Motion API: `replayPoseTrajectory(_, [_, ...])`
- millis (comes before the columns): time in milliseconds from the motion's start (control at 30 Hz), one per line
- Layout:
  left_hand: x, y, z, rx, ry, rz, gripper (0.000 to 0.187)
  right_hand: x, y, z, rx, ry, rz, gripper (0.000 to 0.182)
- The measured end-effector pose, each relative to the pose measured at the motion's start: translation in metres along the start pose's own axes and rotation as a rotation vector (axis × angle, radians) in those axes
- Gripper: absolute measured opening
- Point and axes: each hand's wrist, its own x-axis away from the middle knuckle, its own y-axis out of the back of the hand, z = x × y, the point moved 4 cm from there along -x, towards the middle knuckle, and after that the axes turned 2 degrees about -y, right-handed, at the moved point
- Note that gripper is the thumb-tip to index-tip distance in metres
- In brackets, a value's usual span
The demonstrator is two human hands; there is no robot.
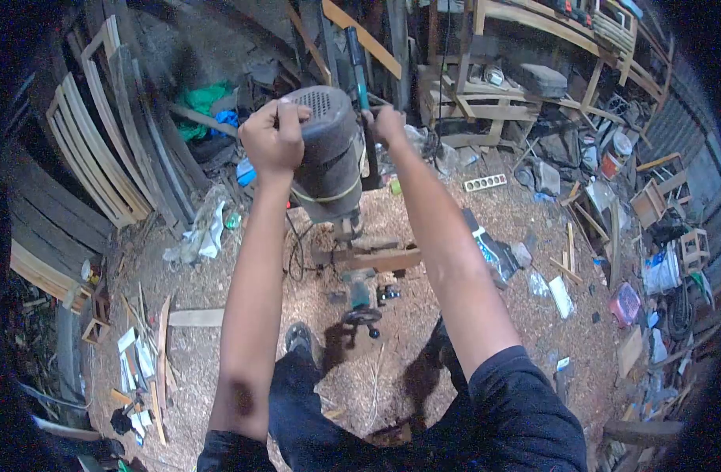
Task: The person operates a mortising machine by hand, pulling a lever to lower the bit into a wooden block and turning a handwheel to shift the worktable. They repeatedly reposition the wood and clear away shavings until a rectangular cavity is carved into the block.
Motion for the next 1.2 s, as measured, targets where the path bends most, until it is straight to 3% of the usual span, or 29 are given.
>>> replayPoseTrajectory(267, [-0.004, -0.001, -0.001, 0.059, -0.009, 0.010, 0.032, -0.004, 0.001, 0.009, -0.054, -0.105, 0.050, 0.037])
replayPoseTrajectory(333, [-0.005, -0.001, -0.002, 0.037, -0.016, -0.008, 0.034, -0.002, 0.002, 0.012, 0.067, -0.106, 0.009, 0.038])
replayPoseTrajectory(367, [-0.006, 0.000, -0.003, 0.026, -0.010, -0.011, 0.035, 0.000, -0.001, 0.008, 0.080, -0.100, -0.068, 0.035])
replayPoseTrajectory(433, [-0.003, 0.001, -0.003, -0.066, -0.021, -0.011, 0.040, -0.004, -0.025, -0.019, 0.173, 0.033, -0.002, 0.033])
replayPoseTrajectory(467, [-0.002, 0.000, 0.002, -0.050, -0.063, -0.022, 0.039, 0.036, -0.002, 0.010, 0.030, 0.014, 0.059, 0.033])
replayPoseTrajectory(533, [0.001, 0.001, -0.002, -0.116, -0.071, -0.066, 0.040, 0.072, -0.010, -0.025, -0.024, 0.042, -0.181, 0.040])
replayPoseTrajectory(600, [0.003, 0.003, 0.010, -0.151, -0.159, 0.010, 0.037, 0.137, 0.001, -0.040, -0.107, -0.010, -0.246, 0.046])
replayPoseTrajectory(667, [0.031, 0.013, -0.001, -0.118, -0.158, -0.066, 0.035, 0.214, -0.003, -0.073, -0.067, -0.079, -0.108, 0.054])
replayPoseTrajectory(767, [0.093, 0.029, -0.017, -0.193, -0.175, -0.103, 0.050, 0.312, -0.005, -0.108, 0.053, -0.193, 0.202, 0.074])
replayPoseTrajectory(800, [0.129, 0.034, -0.010, -0.145, -0.052, -0.035, 0.058, 0.344, -0.011, -0.129, 0.080, -0.126, 0.295, 0.086])
replayPoseTrajectory(833, [0.167, 0.044, -0.017, -0.007, 0.090, 0.073, 0.051, 0.381, -0.018, -0.146, 0.110, -0.071, 0.405, 0.098])
replayPoseTrajectory(933, [0.306, 0.056, 0.013, -0.096, 0.526, 0.528, 0.043, 0.432, -0.019, -0.113, 0.383, -0.082, 0.829, 0.110])
replayPoseTrajectory(1033, [0.443, 0.061, 0.066, -0.395, 0.542, 1.081, 0.075, 0.449, -0.024, -0.063, 0.485, -0.160, 0.921, 0.104])
replayPoseTrajectory(1100, [0.453, 0.064, 0.034, -0.457, 0.664, 1.323, 0.085, 0.461, -0.033, -0.056, 0.529, -0.180, 0.939, 0.100])
replayPoseTrajectory(1133, [0.450, 0.061, 0.021, -0.488, 0.718, 1.432, 0.092, 0.463, -0.039, -0.056, 0.507, -0.195, 0.938, 0.099])
replayPoseTrajectory(1167, [0.456, 0.058, 0.023, -0.575, 0.644, 1.477, 0.098, 0.469, -0.042, -0.056, 0.483, -0.214, 0.937, 0.099])
replayPoseTrajectory(1200, [0.459, 0.057, 0.028, -0.551, 0.648, 1.446, 0.098, 0.472, -0.045, -0.057, 0.460, -0.234, 0.930, 0.099])
